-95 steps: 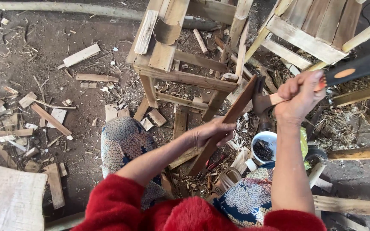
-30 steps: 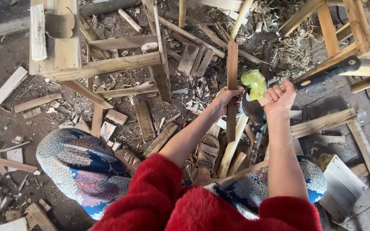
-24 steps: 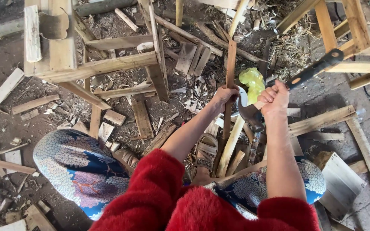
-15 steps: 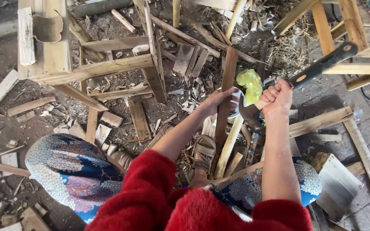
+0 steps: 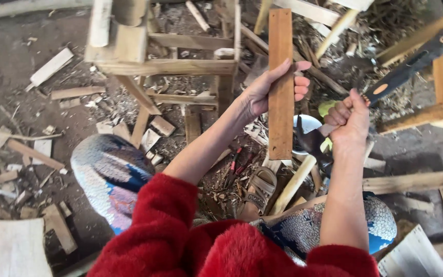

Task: The person sits on the ground and hammers nails into a small wooden stool frame, positioning wood slats and driving nails with a claw hammer. They then sand the wooden surfaces of the stool by hand using a sanding block.

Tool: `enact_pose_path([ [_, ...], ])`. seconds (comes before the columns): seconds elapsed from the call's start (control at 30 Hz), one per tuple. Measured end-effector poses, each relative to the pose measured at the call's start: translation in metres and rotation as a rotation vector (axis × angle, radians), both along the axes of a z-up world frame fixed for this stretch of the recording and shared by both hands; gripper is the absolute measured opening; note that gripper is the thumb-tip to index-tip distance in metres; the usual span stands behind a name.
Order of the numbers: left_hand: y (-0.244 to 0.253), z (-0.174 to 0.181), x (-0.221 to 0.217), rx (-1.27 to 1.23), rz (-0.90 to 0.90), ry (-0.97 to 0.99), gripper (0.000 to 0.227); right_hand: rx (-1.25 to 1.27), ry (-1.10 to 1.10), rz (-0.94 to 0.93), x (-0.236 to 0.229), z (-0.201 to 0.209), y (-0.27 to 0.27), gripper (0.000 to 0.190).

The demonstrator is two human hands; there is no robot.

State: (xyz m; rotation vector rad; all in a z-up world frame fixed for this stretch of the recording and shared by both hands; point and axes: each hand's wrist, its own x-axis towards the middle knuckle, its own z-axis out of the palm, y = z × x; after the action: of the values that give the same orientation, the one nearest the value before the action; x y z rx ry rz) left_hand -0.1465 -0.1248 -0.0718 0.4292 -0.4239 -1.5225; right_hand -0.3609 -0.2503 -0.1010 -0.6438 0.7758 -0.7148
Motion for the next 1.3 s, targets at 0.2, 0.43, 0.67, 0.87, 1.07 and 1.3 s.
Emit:
enact_pose_path([
  [0.2, 0.024, 0.014, 0.028, -0.037, 0.155, 0.07, 0.057, -0.161, 0.283, 0.079, 0.061, 0.074, 0.09, 0.038],
  [0.43, 0.042, 0.035, 0.089, 0.138, 0.578, -0.047, 0.069, -0.391, 0.149, 0.179, 0.111, 0.088, 0.148, 0.031],
  [0.67, 0.038, 0.003, 0.196, 0.485, 0.71, -0.312, 0.048, -0.342, -0.113, 0.436, 0.134, 0.109, 0.079, 0.036],
  [0.87, 0.008, -0.012, 0.227, 0.577, 0.79, -0.628, 0.034, -0.2, -0.12, 0.313, 0.145, 0.107, 0.052, 0.026],
  [1.07, 0.02, 0.012, 0.249, 0.499, 0.824, -0.471, 0.028, -0.054, -0.14, 0.141, 0.154, 0.114, 0.074, 0.027],
  [1.3, -0.01, -0.007, 0.272, 0.484, 0.881, -0.487, 0.029, -0.099, -0.033, 0.122, 0.171, 0.116, 0.088, 0.028],
])
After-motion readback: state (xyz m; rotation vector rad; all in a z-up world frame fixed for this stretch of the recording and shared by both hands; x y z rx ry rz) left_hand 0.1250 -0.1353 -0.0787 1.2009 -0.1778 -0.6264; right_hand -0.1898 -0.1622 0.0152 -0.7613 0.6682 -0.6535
